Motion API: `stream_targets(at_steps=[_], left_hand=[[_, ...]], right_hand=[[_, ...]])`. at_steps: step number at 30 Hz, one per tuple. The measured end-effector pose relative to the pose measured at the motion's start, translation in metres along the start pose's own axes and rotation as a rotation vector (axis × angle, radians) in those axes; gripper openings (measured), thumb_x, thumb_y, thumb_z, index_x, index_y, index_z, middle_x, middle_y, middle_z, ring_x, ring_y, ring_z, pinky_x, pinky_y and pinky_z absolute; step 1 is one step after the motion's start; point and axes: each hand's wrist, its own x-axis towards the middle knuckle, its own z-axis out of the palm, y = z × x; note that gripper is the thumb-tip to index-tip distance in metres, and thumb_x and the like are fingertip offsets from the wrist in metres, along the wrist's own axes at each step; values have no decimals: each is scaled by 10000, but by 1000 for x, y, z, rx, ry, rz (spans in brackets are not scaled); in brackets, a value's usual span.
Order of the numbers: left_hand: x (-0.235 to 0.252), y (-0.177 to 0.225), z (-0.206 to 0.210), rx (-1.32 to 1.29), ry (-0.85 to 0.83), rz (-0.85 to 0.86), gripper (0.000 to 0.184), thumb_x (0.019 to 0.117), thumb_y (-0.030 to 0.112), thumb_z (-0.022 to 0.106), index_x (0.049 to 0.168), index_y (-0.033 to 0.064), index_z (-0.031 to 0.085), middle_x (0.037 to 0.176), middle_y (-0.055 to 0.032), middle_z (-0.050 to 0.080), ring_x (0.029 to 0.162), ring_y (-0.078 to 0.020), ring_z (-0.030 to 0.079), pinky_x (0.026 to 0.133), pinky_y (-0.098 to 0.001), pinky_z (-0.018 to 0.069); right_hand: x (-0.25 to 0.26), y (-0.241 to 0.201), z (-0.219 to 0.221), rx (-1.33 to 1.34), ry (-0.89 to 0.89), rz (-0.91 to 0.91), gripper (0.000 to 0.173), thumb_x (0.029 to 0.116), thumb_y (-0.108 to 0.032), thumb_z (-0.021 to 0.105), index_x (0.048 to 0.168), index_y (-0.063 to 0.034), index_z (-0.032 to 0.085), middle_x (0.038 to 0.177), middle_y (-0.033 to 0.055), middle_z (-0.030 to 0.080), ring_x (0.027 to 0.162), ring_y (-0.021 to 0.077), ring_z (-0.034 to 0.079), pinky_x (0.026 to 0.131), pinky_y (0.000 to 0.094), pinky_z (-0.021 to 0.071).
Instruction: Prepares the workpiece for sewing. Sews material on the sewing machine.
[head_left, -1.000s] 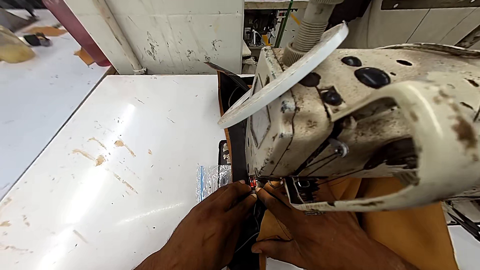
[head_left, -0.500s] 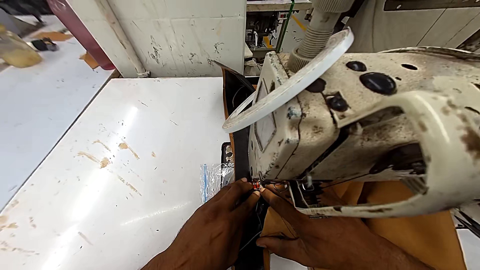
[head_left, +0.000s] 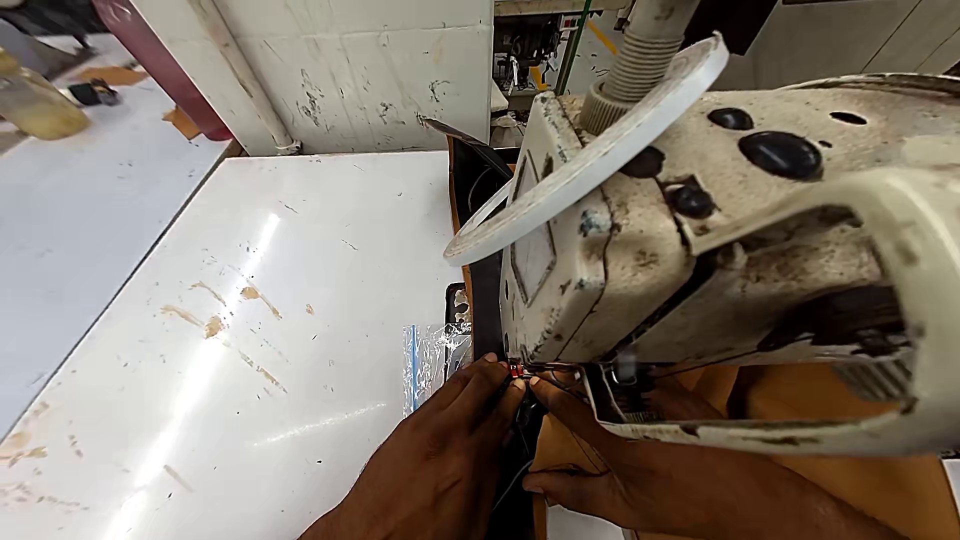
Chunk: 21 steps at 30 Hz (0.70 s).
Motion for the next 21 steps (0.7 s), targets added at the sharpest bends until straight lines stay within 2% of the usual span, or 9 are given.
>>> stream_targets(at_steps=[6,12,19,21], left_hand=[[4,1,1,26,-29,-3,449,1074,281,362,1371,88,638,1384,-129,633,1356,-265,556,1126,-326,451],[2,1,4,57,-20,1,460,1076,309,358,1374,92,634,1402,-126,623,1374,-271,537,1124,-333,450],[1,-1,2,-37,-19,-32,450,1073,336,394,1380,120,642,1416,-119,614,1397,-227,515,1151,-311,416],[2,0,2,-29,-31,-52,454,1072,341,383,1380,135,645,1419,-107,609,1406,-222,503,1149,-316,419]], right_hand=[[5,5,0,-22,-24,6,727,926,-798,387,1236,-226,713,1150,5,739,1071,165,697,860,402,578],[4,5,3,-32,22,12,694,931,-786,405,1235,-242,710,1158,-1,734,1104,175,680,912,429,558],[5,6,4,-12,43,21,671,929,-778,432,1220,-250,728,1137,-13,738,1108,155,676,927,413,551],[6,6,4,11,39,26,651,928,-767,451,1207,-249,729,1100,-14,740,1074,143,683,899,401,561]])
